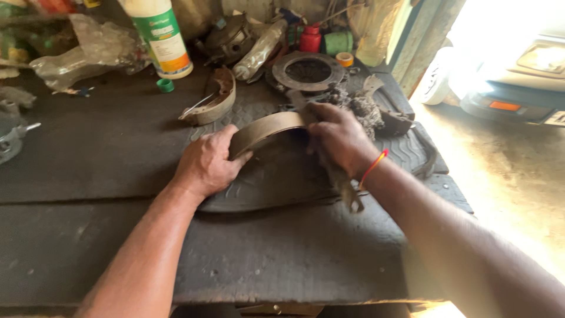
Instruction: The person cleans and handles brake shoes and other automotive components on a workbench by hand and using a tool.
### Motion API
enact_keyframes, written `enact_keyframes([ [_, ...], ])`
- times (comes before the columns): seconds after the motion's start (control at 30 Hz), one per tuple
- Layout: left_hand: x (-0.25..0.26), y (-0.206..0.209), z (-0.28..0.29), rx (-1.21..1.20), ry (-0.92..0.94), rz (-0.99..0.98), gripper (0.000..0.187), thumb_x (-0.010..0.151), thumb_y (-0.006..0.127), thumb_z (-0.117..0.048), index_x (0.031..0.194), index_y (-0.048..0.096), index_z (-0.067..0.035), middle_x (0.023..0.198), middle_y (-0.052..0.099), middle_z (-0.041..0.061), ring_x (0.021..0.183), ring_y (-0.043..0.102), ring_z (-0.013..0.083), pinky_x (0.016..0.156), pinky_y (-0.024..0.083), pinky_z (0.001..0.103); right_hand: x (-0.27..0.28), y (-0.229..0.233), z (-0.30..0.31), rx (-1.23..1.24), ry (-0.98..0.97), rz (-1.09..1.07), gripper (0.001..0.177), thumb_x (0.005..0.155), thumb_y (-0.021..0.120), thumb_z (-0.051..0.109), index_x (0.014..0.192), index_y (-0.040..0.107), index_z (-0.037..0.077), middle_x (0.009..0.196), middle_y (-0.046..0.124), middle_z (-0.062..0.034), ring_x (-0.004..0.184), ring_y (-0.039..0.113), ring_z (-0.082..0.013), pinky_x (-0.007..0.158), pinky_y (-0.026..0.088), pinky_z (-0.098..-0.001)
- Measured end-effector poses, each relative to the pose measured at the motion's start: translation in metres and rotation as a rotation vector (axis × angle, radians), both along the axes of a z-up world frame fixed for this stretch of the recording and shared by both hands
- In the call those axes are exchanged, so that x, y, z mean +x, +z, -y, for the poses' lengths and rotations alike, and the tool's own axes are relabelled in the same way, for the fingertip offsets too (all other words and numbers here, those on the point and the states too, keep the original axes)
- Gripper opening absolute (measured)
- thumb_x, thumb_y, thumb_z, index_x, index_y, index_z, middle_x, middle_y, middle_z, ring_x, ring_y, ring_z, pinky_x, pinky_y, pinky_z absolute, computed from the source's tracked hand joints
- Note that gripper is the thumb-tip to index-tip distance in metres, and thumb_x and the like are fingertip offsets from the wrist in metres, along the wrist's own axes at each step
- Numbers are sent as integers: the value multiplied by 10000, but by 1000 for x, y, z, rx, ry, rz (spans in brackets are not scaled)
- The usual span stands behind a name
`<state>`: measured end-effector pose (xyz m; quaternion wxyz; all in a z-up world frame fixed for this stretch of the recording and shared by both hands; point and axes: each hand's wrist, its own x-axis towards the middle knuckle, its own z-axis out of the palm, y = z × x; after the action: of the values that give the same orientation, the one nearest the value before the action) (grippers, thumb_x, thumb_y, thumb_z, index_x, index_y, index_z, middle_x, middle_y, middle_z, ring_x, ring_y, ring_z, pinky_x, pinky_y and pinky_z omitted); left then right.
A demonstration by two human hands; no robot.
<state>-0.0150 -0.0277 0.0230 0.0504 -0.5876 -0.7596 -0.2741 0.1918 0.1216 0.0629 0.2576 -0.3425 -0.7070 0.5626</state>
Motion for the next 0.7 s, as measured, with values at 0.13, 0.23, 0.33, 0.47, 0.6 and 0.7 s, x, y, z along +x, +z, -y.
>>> enact_keyframes([
  [0.13, -1, -1, 1, 23, 5, -41, 444, 844, 766, -409, 1081, 601, -72, 824, 714, 206, 834, 679, 439, 731, 527, 542, -4, -10, -3, 81, 80, -73, 563, 898, 596, 71, 1459, 558, 90, 900, 708, -78, 576, 639, -109, 531, 544, -269],
  [0.23, 1, -1, -1, -58, 40, 32, 433, 839, 753, -386, 1105, 599, -80, 810, 720, 187, 822, 695, 408, 728, 534, 528, 1, -9, -8, 50, 30, -50, 546, 893, 596, 67, 1439, 578, 79, 941, 731, -66, 578, 647, -115, 526, 545, -272],
  [0.33, -1, -1, 0, -17, 31, -11, 463, 841, 776, -387, 1142, 614, -75, 817, 719, 200, 846, 684, 429, 744, 530, 532, 1, -6, -13, 0, 58, -18, 551, 896, 587, 76, 1446, 576, 102, 923, 709, -84, 572, 639, -118, 490, 526, -290],
  [0.47, -5, -1, 0, 6, 12, 15, 474, 828, 786, -382, 1150, 633, -70, 865, 717, 208, 848, 692, 422, 727, 545, 509, 5, -11, -19, 26, 34, 17, 546, 889, 606, 78, 1432, 556, 90, 939, 738, -64, 578, 659, -123, 498, 545, -291],
  [0.6, -19, 7, 8, 77, -41, -39, 447, 814, 805, -366, 1109, 656, -66, 920, 724, 207, 867, 692, 419, 732, 550, 498, 3, -14, -21, 89, 79, 38, 538, 889, 597, 72, 1426, 567, 77, 914, 717, -81, 592, 666, -125, 501, 552, -302],
  [0.7, -23, 10, 17, 7, 34, 39, 421, 815, 820, -346, 1089, 660, -69, 950, 736, 190, 889, 711, 385, 761, 558, 480, 3, -19, -23, 27, 35, 27, 540, 877, 596, 60, 1415, 561, 79, 926, 710, -79, 615, 664, -131, 526, 548, -307],
])
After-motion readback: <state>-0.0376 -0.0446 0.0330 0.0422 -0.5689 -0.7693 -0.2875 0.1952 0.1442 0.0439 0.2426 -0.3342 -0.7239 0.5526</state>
